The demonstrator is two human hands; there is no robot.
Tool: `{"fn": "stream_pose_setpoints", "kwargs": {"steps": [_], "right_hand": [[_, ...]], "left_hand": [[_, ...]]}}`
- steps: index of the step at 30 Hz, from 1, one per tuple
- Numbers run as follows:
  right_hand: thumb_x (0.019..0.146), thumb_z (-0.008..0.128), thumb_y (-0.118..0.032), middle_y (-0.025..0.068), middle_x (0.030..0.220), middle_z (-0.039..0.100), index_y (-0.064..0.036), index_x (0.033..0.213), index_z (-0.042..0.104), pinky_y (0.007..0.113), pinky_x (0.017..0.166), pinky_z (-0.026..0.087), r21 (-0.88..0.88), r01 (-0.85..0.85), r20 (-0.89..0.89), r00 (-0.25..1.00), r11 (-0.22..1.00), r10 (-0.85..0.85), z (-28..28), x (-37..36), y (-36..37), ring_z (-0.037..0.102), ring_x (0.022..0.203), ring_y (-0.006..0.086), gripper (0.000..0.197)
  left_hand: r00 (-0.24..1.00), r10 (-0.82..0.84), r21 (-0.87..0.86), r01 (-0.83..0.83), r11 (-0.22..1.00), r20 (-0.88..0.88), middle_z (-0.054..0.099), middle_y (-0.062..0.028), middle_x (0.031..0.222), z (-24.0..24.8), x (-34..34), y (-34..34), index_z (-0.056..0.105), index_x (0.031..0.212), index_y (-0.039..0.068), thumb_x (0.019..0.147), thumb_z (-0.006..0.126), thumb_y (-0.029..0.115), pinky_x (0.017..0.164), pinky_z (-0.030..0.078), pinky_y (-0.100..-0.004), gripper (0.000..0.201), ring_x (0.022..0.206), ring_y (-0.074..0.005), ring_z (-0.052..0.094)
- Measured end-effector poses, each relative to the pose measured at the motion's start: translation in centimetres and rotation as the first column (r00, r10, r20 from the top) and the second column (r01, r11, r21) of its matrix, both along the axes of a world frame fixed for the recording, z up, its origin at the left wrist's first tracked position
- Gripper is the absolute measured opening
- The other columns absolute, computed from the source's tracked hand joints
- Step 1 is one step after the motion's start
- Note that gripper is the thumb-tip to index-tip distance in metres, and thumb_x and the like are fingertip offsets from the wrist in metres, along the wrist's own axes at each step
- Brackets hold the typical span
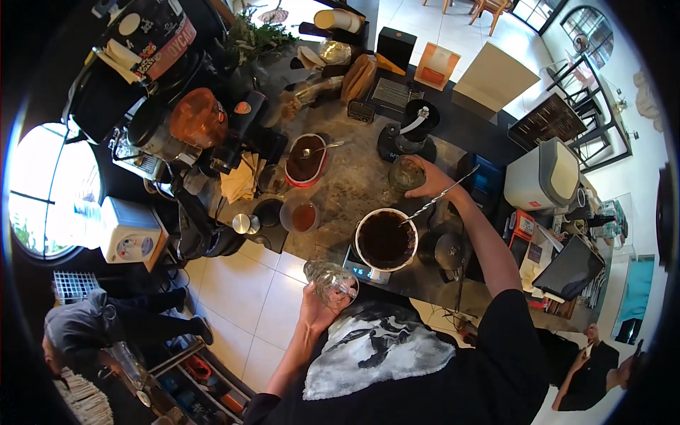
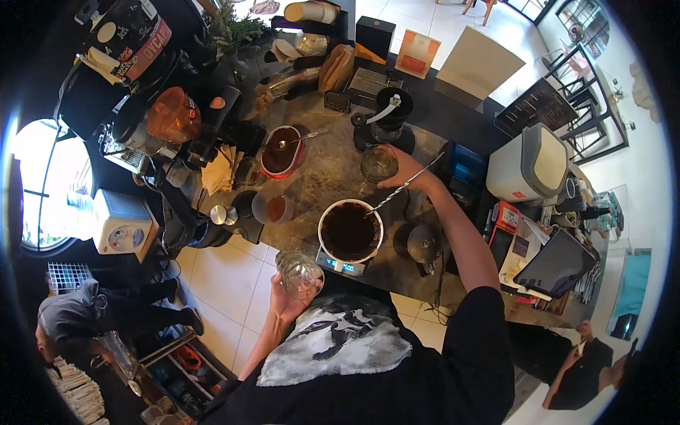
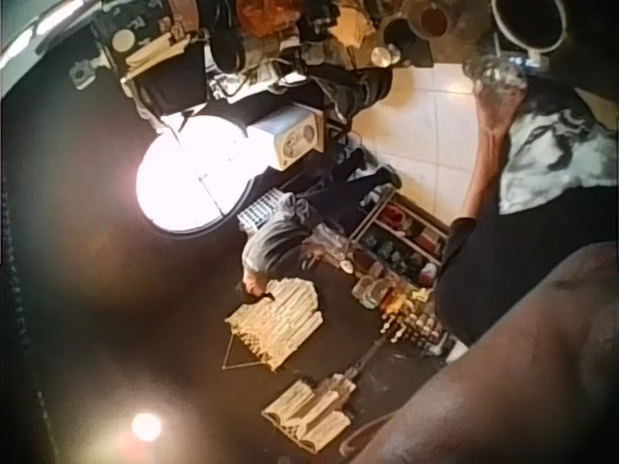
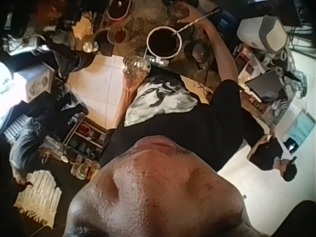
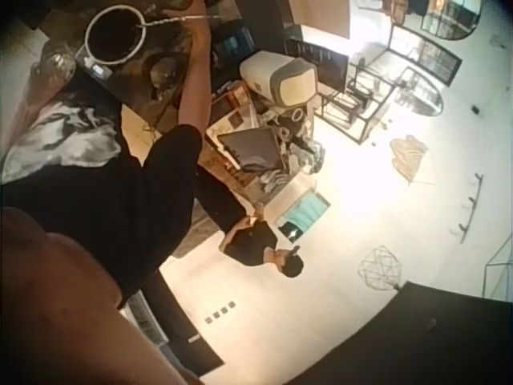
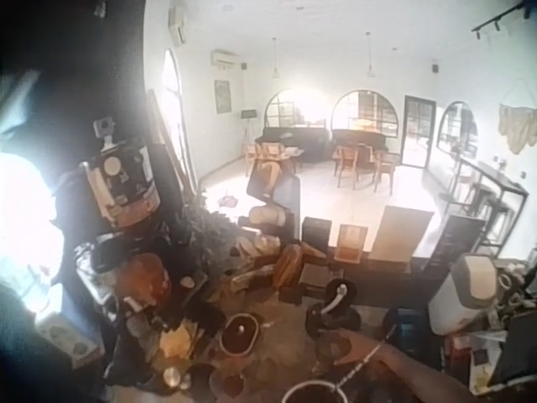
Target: Preparing and tasting coffee at a cafe workstation, including pouring water and stirring.
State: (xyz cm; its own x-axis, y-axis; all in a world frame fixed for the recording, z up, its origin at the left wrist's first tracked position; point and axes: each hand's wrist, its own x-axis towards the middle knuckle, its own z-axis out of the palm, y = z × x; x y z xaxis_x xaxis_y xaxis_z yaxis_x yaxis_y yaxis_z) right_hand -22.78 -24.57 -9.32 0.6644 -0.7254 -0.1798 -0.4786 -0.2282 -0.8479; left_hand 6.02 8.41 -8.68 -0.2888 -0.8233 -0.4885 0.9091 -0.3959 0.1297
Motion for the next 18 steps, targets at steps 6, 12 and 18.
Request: {"fn": "stream_pose_setpoints", "kwargs": {"steps": [6,12,18], "right_hand": [[0.063,0.088,-0.031,0.0165,0.14,0.045,-0.0197,0.145,0.03,0.044,0.104,0.041,-0.174,0.085,-0.08,0.992,0.981,-0.1,6.3,2.2,2.3,0.048,0.127,0.0336,0.102],[0.064,0.086,-0.029,0.0178,0.13,0.049,-0.023,0.144,0.032,0.046,0.097,0.047,-0.384,-0.067,-0.445,0.887,0.921,-0.121,6.4,3.6,2.9,0.054,0.117,0.0374,0.097],[0.065,0.084,-0.022,0.0148,0.118,0.052,-0.0206,0.14,0.04,0.045,0.093,0.049,-0.368,0.026,-0.216,0.97,0.929,-0.112,6.0,3.7,3.2,0.056,0.114,0.0348,0.087]], "left_hand": [[0.997,0.062,0.018,-0.063,0.998,0.055,0.059,-0.0217,0.124,0.7,0.0,0.0,0.048,0.131,0.006,0.075,0.071,0.052,0.089,0.053,-0.0386,0.076,0.103,-0.034,0.062],[1.0,-0.004,-0.006,0.004,1.0,-0.031,0.062,-0.0185,0.118,-0.1,0.5,-0.3,0.053,0.126,0.006,0.076,0.071,0.05,0.093,0.052,-0.0415,0.069,0.104,-0.0336,0.062],[0.999,-0.017,-0.041,0.016,0.999,-0.03,0.059,-0.0229,0.124,-0.3,1.3,-0.3,0.046,0.132,0.001,0.077,0.068,0.052,0.091,0.051,-0.0378,0.078,0.105,-0.0332,0.062]]}}
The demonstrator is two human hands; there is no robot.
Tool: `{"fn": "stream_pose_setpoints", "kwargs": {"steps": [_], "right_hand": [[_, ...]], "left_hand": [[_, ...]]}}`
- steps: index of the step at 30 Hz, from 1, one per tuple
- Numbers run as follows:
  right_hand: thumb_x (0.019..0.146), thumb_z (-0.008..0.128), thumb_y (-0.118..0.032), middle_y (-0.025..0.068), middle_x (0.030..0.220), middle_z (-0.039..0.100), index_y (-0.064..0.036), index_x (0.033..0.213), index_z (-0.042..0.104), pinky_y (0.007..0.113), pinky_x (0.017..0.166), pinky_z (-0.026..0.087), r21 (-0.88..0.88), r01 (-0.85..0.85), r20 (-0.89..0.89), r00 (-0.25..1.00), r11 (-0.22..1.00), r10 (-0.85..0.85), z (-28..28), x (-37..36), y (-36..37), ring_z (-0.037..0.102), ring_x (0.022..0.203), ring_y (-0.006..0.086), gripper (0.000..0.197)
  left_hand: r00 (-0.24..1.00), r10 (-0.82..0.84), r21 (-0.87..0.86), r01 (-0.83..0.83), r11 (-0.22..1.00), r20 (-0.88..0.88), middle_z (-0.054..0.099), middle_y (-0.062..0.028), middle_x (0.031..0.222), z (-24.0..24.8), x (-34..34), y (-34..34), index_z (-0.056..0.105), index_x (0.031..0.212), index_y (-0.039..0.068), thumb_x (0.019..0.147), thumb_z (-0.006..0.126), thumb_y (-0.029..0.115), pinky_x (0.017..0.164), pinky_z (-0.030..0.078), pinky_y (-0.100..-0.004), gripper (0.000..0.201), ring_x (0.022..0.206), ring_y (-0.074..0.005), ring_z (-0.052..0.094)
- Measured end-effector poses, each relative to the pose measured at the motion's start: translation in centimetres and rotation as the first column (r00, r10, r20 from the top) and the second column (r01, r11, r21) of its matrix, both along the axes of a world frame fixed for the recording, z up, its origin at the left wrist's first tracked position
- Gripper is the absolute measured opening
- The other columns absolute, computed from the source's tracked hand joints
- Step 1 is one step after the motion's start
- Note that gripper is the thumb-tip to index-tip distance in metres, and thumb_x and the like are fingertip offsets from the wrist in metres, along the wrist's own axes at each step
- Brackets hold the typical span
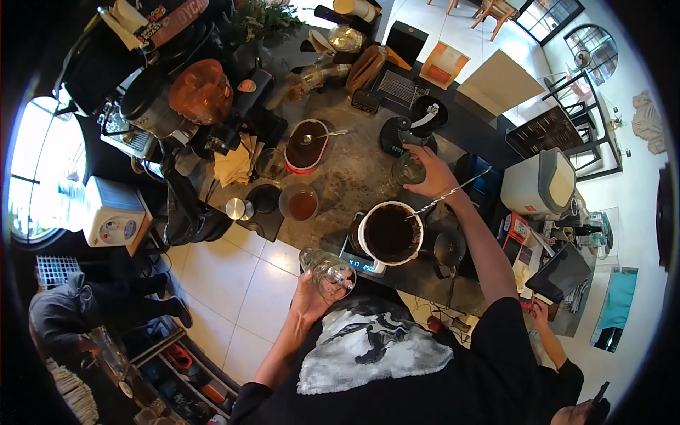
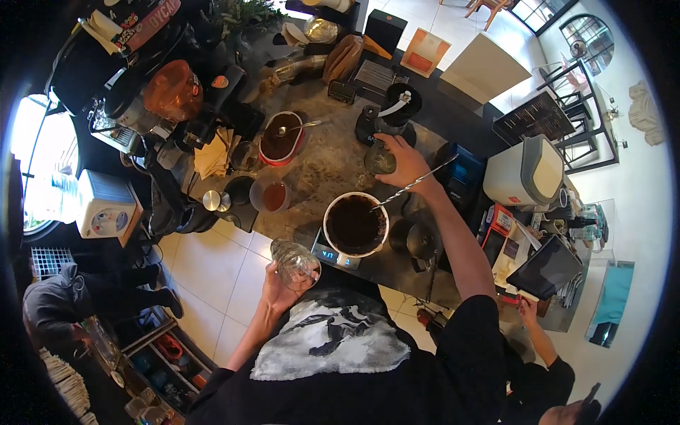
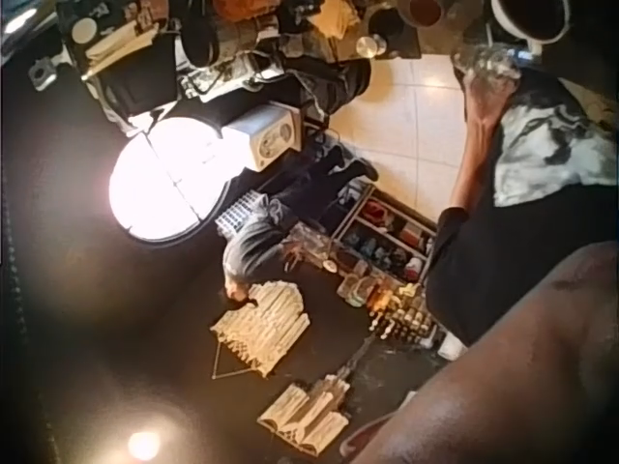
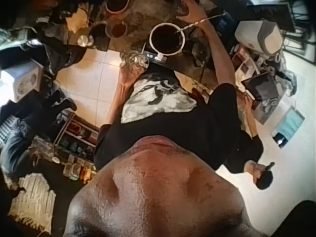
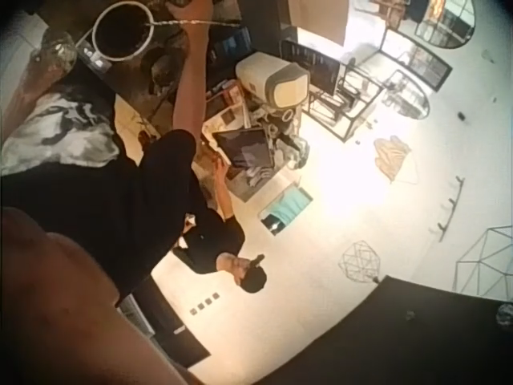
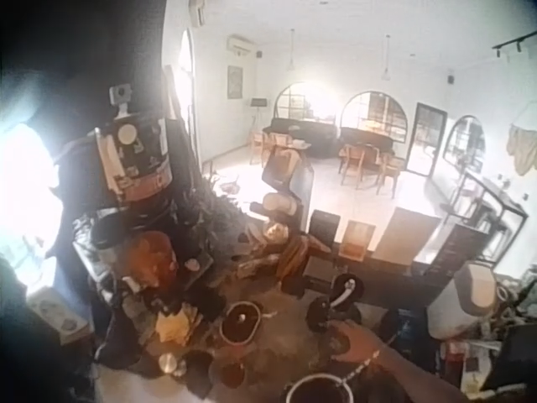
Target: Preparing and tasting coffee at a cafe workstation, including pouring water and stirring.
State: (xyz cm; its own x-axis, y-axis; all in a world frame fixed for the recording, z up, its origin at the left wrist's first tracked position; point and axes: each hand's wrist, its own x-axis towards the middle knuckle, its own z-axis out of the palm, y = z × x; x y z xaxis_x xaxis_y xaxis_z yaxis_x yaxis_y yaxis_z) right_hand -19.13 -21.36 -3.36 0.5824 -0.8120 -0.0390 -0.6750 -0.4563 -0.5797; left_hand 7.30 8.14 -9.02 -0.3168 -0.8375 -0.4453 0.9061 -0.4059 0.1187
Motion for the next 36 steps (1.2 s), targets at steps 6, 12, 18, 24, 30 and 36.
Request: {"fn": "stream_pose_setpoints", "kwargs": {"steps": [6,12,18,24,30,36], "right_hand": [[0.064,0.083,-0.01,0.0115,0.119,0.051,-0.0159,0.137,0.044,0.037,0.092,0.051,0.071,0.097,0.145,0.984,0.993,-0.107,1.5,0.2,1.1,0.057,0.108,0.028,0.084],[0.065,0.083,-0.009,0.0105,0.121,0.051,-0.0122,0.137,0.044,0.037,0.092,0.05,-0.056,0.115,0.244,0.965,0.992,-0.098,2.3,-0.3,1.8,0.059,0.105,0.0252,0.081],[0.066,0.082,-0.008,0.01,0.121,0.05,-0.0105,0.136,0.044,0.035,0.092,0.049,-0.108,0.085,0.227,0.972,0.99,-0.058,4.0,1.0,3.0,0.059,0.105,0.0253,0.08],[0.07,0.083,-0.01,0.0104,0.124,0.047,-0.0112,0.135,0.045,0.036,0.097,0.046,0.024,0.007,0.187,0.982,1.0,-0.011,4.3,3.5,2.3,0.056,0.109,0.0256,0.076],[0.072,0.081,-0.018,0.012,0.123,0.046,-0.0154,0.133,0.042,0.04,0.092,0.047,0.029,-0.111,0.157,0.982,0.993,0.105,3.6,5.6,0.1,0.055,0.113,0.0325,0.073],[0.072,0.081,-0.023,0.0152,0.124,0.045,-0.0169,0.135,0.037,0.045,0.089,0.046,0.045,-0.149,0.058,0.988,0.988,0.146,0.2,6.8,-2.1,0.057,0.108,0.0374,0.078]], "left_hand": [[0.988,-0.14,-0.037,0.138,0.99,-0.06,0.059,-0.0216,0.126,-0.9,1.8,-0.2,0.045,0.134,0.002,0.082,0.065,0.049,0.097,0.048,-0.0403,0.073,0.109,-0.0316,0.062],[0.979,-0.19,-0.047,0.187,0.981,-0.074,0.06,-0.0208,0.125,-0.9,3.8,-1.0,0.046,0.133,0.001,0.083,0.064,0.049,0.098,0.048,-0.0404,0.072,0.109,-0.0311,0.062],[0.97,-0.236,-0.038,0.234,0.972,-0.063,0.06,-0.0217,0.125,-0.9,5.4,-1.7,0.047,0.132,0.0,0.084,0.062,0.048,0.097,0.048,-0.04,0.069,0.108,-0.0327,0.062],[0.968,-0.242,-0.062,0.238,0.969,-0.069,0.059,-0.0233,0.125,-1.1,6.1,-1.8,0.044,0.134,-0.001,0.087,0.06,0.046,0.09,0.053,-0.0398,0.068,0.108,-0.0354,0.062],[0.971,-0.24,-0.023,0.24,0.97,-0.005,0.058,-0.024,0.126,-0.6,6.2,-1.2,0.045,0.133,-0.002,0.087,0.058,0.046,0.09,0.053,-0.0389,0.068,0.108,-0.035,0.062],[0.977,-0.21,-0.008,0.21,0.978,0.026,0.058,-0.0237,0.127,-0.2,5.8,-1.0,0.045,0.134,-0.001,0.086,0.059,0.048,0.092,0.052,-0.0382,0.07,0.11,-0.0339,0.062]]}}
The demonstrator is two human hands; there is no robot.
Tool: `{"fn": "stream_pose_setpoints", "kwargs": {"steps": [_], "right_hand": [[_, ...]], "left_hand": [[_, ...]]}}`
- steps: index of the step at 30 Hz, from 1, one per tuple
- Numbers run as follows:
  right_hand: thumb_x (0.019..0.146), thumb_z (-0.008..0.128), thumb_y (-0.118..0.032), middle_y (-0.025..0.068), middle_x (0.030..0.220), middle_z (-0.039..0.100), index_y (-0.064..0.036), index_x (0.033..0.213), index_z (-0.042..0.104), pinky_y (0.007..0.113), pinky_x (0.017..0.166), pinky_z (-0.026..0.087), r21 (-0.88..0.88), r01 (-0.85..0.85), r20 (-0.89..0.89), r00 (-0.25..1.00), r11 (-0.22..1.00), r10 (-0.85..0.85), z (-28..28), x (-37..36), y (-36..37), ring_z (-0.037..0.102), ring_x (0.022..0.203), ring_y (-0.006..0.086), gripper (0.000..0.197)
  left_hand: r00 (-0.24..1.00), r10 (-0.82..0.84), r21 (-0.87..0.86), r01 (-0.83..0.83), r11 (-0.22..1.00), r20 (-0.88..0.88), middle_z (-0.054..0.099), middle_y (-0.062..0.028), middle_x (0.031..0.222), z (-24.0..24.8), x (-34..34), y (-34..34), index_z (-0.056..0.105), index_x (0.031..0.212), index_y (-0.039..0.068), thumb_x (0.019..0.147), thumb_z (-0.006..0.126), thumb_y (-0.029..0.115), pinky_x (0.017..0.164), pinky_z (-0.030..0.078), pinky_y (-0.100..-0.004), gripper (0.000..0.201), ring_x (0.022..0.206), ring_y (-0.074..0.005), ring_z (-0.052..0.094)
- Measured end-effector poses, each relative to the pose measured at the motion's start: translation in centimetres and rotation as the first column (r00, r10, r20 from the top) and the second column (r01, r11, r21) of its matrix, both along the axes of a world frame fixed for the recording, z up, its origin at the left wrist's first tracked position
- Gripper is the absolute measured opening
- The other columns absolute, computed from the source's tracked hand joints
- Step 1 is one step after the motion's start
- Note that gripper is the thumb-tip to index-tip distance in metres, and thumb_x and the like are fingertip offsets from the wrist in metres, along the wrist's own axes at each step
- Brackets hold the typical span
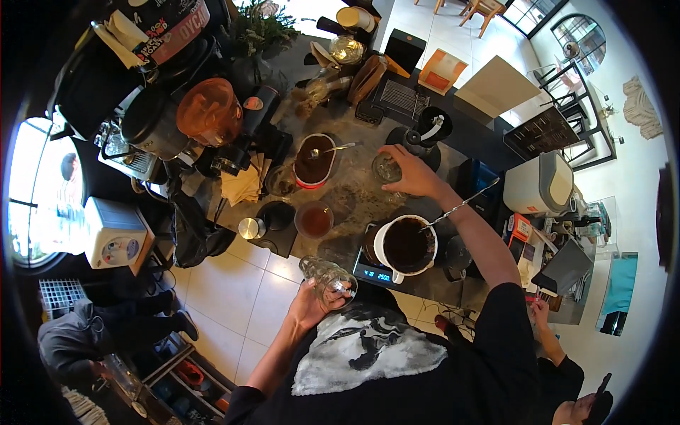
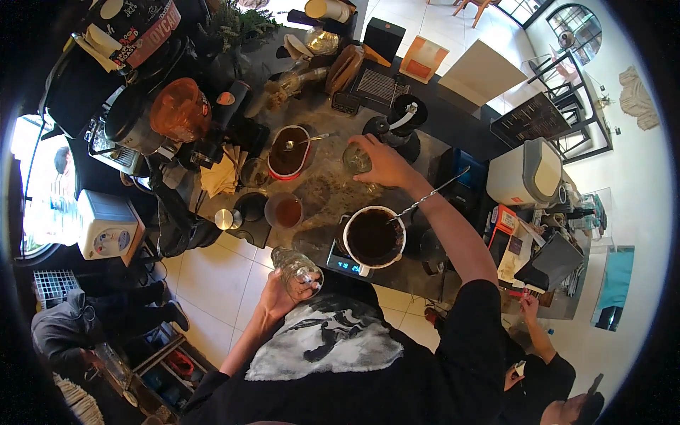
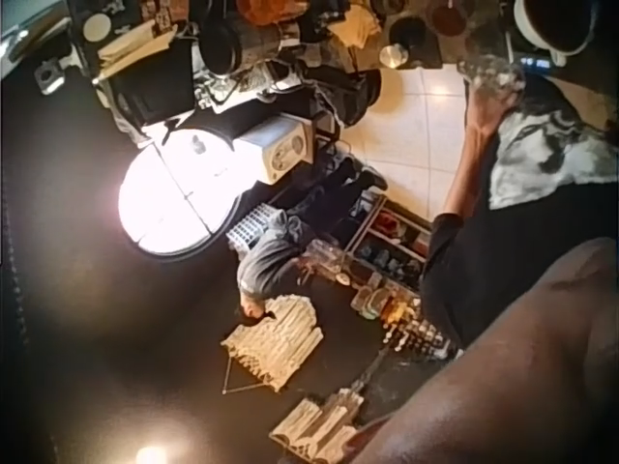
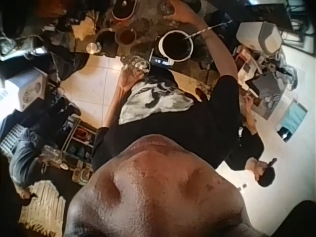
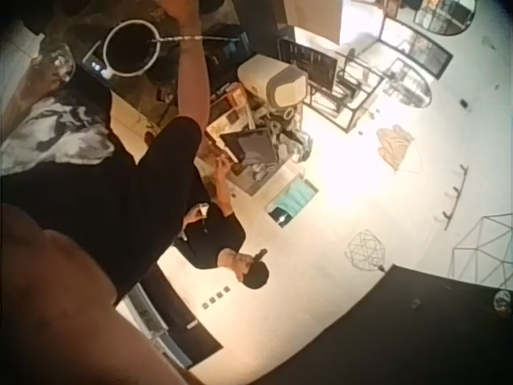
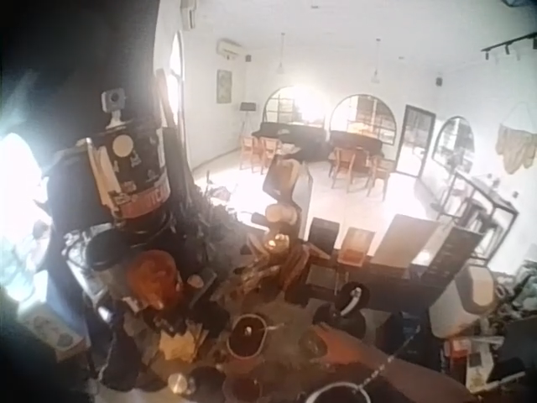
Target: Preparing and tasting coffee at a cafe workstation, including pouring water and stirring.
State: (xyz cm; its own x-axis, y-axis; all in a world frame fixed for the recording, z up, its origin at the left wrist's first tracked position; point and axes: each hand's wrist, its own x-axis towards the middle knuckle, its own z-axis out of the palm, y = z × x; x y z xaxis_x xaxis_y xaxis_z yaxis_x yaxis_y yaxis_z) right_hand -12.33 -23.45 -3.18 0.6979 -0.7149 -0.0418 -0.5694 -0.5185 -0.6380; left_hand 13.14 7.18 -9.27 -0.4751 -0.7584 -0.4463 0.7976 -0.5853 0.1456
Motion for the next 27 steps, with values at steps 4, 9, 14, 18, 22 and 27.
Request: {"fn": "stream_pose_setpoints", "kwargs": {"steps": [4,9,14,18,22,27], "right_hand": [[0.071,0.083,-0.027,0.0161,0.124,0.045,-0.017,0.137,0.034,0.048,0.084,0.045,-0.011,-0.04,-0.136,0.99,0.999,0.038,-2.1,-0.1,-1.0,0.057,0.102,0.0382,0.083],[0.071,0.083,-0.03,0.0161,0.125,0.044,-0.0167,0.139,0.034,0.048,0.083,0.046,0.0,-0.015,-0.13,0.991,1.0,0.015,-1.8,0.2,-1.2,0.057,0.1,0.0382,0.085],[0.073,0.082,-0.033,0.0139,0.133,0.042,-0.0155,0.139,0.035,0.047,0.089,0.046,0.009,-0.011,-0.101,0.995,1.0,0.011,-0.1,0.5,-0.9,0.056,0.105,0.0375,0.083],[0.074,0.081,-0.032,0.0108,0.136,0.039,-0.0178,0.138,0.035,0.047,0.096,0.044,0.063,0.043,-0.118,0.992,0.997,-0.035,0.7,0.4,0.0,0.051,0.117,0.036,0.08],[0.075,0.08,-0.031,0.0096,0.134,0.04,-0.0155,0.137,0.039,0.044,0.097,0.043,-0.268,-0.079,-0.054,0.996,0.96,0.067,-0.3,-0.4,1.0,0.051,0.116,0.0337,0.076],[0.074,0.079,-0.034,0.0101,0.13,0.044,-0.0146,0.135,0.042,0.042,0.096,0.044,-0.457,-0.106,0.007,0.992,0.883,0.123,0.3,0.9,1.7,0.051,0.115,0.0325,0.074]], "left_hand": [[0.998,-0.02,0.026,0.019,0.999,0.066,0.057,-0.0241,0.127,-0.3,-0.6,0.3,0.047,0.133,0.004,0.079,0.065,0.054,0.096,0.049,-0.04,0.076,0.109,-0.0344,0.06],[0.998,0.023,0.016,-0.024,1.0,0.065,0.058,-0.0228,0.128,-0.3,-0.8,0.3,0.046,0.134,0.003,0.081,0.064,0.053,0.095,0.049,-0.0396,0.075,0.109,-0.0326,0.061],[0.998,0.041,-0.027,-0.039,0.999,0.048,0.059,-0.0209,0.128,-0.4,-1.0,0.0,0.046,0.135,0.003,0.082,0.063,0.053,0.095,0.049,-0.0396,0.075,0.109,-0.0319,0.062],[0.998,0.048,-0.016,-0.047,0.999,0.043,0.059,-0.0211,0.128,-0.3,-0.9,0.0,0.045,0.135,0.004,0.081,0.063,0.052,0.093,0.051,-0.0402,0.074,0.107,-0.0324,0.063],[0.998,0.044,-0.011,-0.043,0.999,0.044,0.059,-0.0209,0.127,-0.7,-1.0,-0.1,0.046,0.135,0.004,0.081,0.063,0.052,0.093,0.051,-0.0402,0.074,0.106,-0.0322,0.063],[0.995,0.052,0.026,-0.055,0.998,0.082,0.06,-0.02,0.125,-0.2,-0.9,0.1,0.048,0.133,0.003,0.078,0.064,0.053,0.093,0.051,-0.0396,0.076,0.106,-0.0312,0.063]]}}
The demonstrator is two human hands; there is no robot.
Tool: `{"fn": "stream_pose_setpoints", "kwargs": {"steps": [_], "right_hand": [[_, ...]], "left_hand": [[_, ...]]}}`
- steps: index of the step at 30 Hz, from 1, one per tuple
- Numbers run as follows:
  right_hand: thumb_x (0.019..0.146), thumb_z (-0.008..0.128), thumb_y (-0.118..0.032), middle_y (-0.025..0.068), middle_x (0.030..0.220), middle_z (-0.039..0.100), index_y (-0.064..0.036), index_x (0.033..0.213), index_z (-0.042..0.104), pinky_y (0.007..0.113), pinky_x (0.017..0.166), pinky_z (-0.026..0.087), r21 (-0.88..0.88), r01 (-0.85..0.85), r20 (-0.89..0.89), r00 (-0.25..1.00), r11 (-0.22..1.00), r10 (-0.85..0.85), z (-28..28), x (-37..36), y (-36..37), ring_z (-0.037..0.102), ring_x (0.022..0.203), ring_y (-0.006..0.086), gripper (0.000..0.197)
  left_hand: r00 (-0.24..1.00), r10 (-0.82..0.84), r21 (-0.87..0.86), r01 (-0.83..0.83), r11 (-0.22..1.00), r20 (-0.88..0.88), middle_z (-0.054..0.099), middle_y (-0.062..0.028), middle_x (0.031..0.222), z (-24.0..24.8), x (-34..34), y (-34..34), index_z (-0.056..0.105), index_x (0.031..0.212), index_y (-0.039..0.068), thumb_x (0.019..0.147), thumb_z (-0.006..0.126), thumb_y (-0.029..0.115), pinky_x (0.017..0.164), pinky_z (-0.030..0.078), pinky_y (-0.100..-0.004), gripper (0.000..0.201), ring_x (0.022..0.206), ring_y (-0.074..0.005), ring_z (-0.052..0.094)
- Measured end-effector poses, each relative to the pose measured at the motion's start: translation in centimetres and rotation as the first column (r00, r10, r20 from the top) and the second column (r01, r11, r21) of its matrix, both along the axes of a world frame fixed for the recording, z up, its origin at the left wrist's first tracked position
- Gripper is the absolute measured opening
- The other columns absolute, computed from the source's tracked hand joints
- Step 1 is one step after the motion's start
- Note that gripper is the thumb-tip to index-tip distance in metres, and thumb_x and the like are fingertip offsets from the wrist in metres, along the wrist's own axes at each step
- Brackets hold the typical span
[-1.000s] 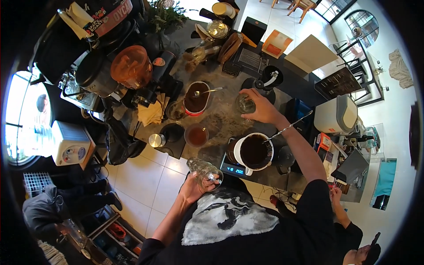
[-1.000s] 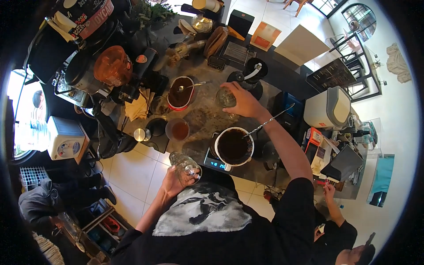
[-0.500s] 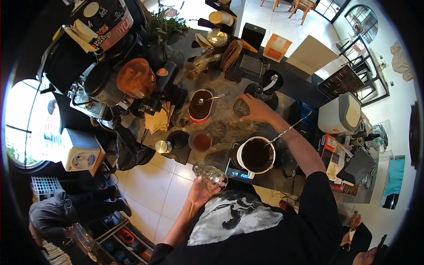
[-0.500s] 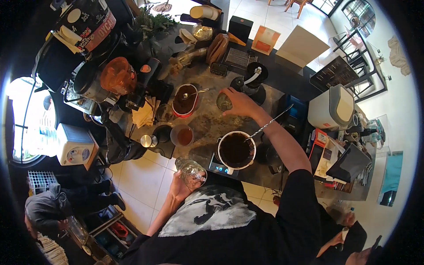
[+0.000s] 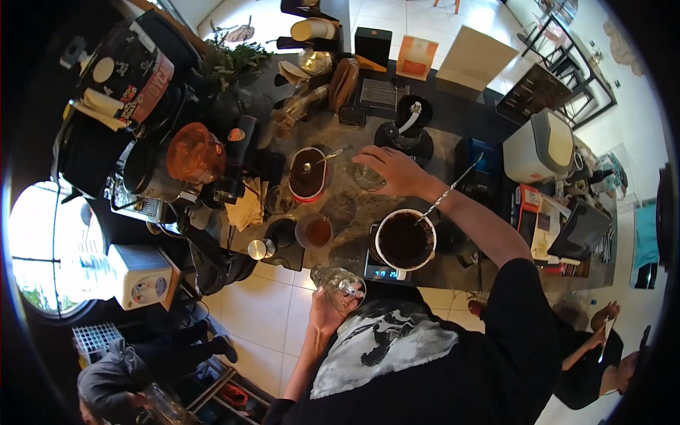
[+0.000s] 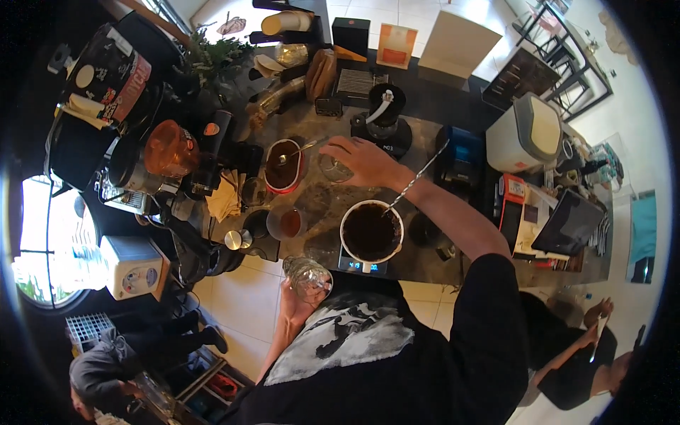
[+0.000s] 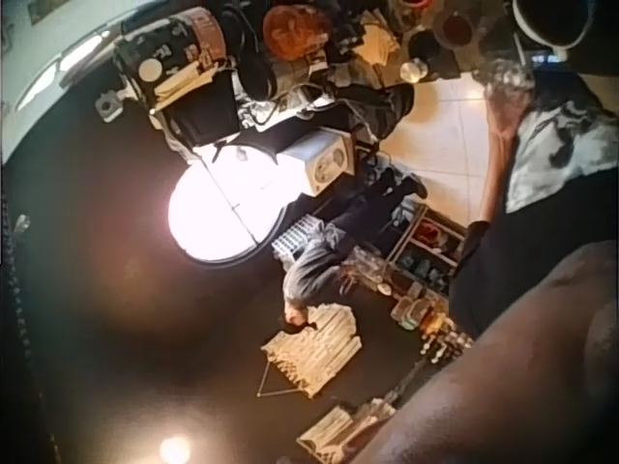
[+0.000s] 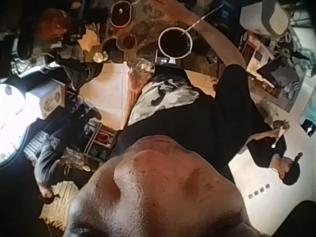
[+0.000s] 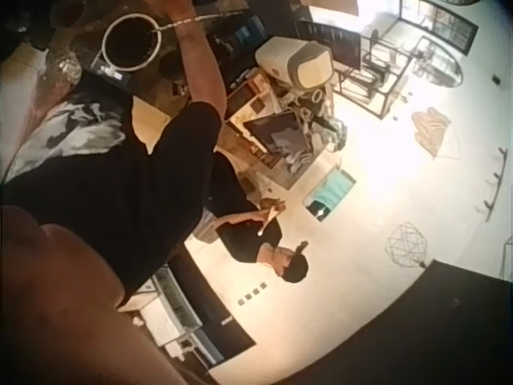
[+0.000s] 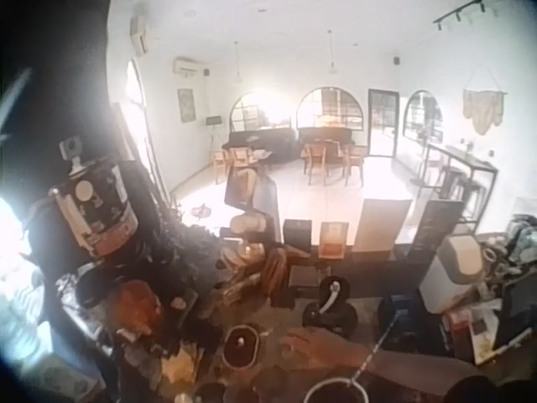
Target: Preparing and tasting coffee at a cafe workstation, including pouring water and stirring.
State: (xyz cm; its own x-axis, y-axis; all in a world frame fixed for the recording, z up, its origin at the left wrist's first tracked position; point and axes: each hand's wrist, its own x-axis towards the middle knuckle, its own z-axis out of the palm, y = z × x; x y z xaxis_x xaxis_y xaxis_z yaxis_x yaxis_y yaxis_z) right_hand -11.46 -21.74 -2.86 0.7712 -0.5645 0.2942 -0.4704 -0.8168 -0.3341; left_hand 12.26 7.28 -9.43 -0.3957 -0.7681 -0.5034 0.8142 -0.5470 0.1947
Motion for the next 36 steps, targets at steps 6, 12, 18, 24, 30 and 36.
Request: {"fn": "stream_pose_setpoints", "kwargs": {"steps": [6,12,18,24,30,36], "right_hand": [[0.077,0.074,-0.05,0.0144,0.124,0.049,-0.0107,0.135,0.04,0.044,0.101,0.038,0.082,-0.097,-0.209,0.971,0.992,0.112,-2.6,1.7,-1.1,0.05,0.116,0.0331,0.078],[0.077,0.071,-0.056,0.0137,0.12,0.053,-0.008,0.136,0.039,0.055,0.112,0.021,0.031,-0.164,-0.364,0.917,0.986,0.164,-4.0,3.3,-0.8,0.048,0.121,0.0316,0.083],[0.074,0.073,-0.056,0.0144,0.121,0.053,-0.0075,0.138,0.035,0.06,0.114,0.015,0.016,-0.183,-0.424,0.889,0.983,0.172,-5.5,3.8,-1.2,0.046,0.125,0.032,0.088],[0.07,0.082,-0.044,0.0183,0.136,0.044,-0.0118,0.147,0.025,0.06,0.114,0.016,0.03,-0.118,-0.397,0.91,0.993,0.12,-3.3,3.2,-0.7,0.038,0.132,0.0345,0.101],[0.07,0.085,-0.026,0.0194,0.144,0.036,-0.0157,0.151,0.02,0.057,0.107,0.032,0.078,0.244,-0.524,0.835,0.967,-0.168,-3.3,1.1,-2.3,0.036,0.134,0.0367,0.104],[0.071,0.08,-0.013,0.0221,0.142,0.035,-0.011,0.15,0.022,0.046,0.096,0.046,0.287,0.3,-0.363,0.913,0.91,-0.186,-4.3,1.3,-2.8,0.047,0.123,0.041,0.098]], "left_hand": [[0.999,-0.025,0.01,0.025,1.0,0.036,0.061,-0.02,0.125,-0.1,-0.1,-0.1,0.048,0.133,0.003,0.077,0.065,0.053,0.093,0.051,-0.0392,0.077,0.107,-0.0313,0.063],[0.999,0.02,0.012,-0.02,1.0,0.035,0.059,-0.021,0.126,-0.1,0.2,0.6,0.047,0.132,0.001,0.076,0.066,0.053,0.091,0.052,-0.0396,0.079,0.105,-0.0322,0.063],[1.0,-0.009,-0.015,0.009,1.0,0.009,0.058,-0.0212,0.127,-0.4,0.3,0.5,0.047,0.133,0.001,0.075,0.067,0.054,0.092,0.051,-0.0398,0.082,0.107,-0.0335,0.062],[0.999,0.014,-0.005,-0.014,1.0,0.053,0.059,-0.021,0.127,0.2,0.6,0.7,0.047,0.133,0.001,0.076,0.066,0.054,0.093,0.05,-0.0396,0.08,0.106,-0.0333,0.062],[1.0,0.02,0.031,-0.02,0.999,-0.014,0.06,-0.0206,0.12,0.5,0.8,0.8,0.048,0.13,0.005,0.076,0.071,0.05,0.09,0.053,-0.0399,0.074,0.101,-0.0349,0.062],[0.999,0.02,0.032,-0.019,0.999,-0.031,0.06,-0.0219,0.119,0.0,1.0,1.1,0.048,0.129,0.005,0.076,0.07,0.049,0.089,0.054,-0.0404,0.073,0.1,-0.0357,0.062]]}}
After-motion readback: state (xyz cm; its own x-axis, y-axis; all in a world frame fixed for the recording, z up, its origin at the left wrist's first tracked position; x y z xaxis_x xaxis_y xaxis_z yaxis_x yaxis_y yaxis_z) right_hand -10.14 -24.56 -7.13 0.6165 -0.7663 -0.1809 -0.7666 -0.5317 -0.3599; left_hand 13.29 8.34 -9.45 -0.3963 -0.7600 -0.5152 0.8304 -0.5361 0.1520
